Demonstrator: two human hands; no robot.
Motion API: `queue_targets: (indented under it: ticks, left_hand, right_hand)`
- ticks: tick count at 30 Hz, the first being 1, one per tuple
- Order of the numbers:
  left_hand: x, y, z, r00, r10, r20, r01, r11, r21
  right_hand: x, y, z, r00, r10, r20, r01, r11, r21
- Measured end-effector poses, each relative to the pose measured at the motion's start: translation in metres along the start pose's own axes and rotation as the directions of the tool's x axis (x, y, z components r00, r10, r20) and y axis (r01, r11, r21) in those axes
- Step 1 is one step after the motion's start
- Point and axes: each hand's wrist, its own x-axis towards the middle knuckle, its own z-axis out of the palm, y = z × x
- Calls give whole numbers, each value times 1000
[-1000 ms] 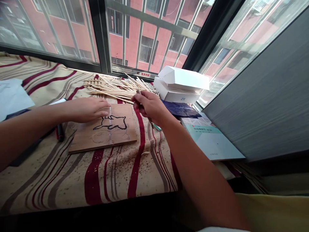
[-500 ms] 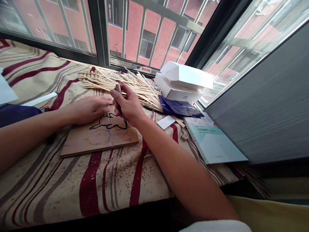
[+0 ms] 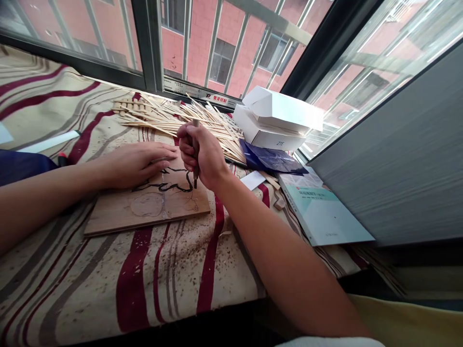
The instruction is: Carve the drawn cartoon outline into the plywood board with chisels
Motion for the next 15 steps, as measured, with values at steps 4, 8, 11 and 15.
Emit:
queue_targets:
  ticks: [4, 8, 11, 15]
  left_hand:
    - [0, 3, -2, 1000, -7, 10, 7, 1000, 5]
    - [0, 9, -5, 999, 31, 40, -31, 999, 20]
    - [0, 13, -5, 998, 43, 53, -45, 998, 38]
    - [-1, 13, -3, 997, 51, 61, -54, 997, 53]
  right_hand:
    - [0, 3, 5, 1000, -11, -24, 11, 1000, -15]
    - [-1, 5, 12, 1000, -11, 9, 12, 999, -30]
    - [1, 6, 14, 999, -32, 14, 33, 998, -46]
    - [4, 8, 13, 999, -41, 7, 41, 998, -48]
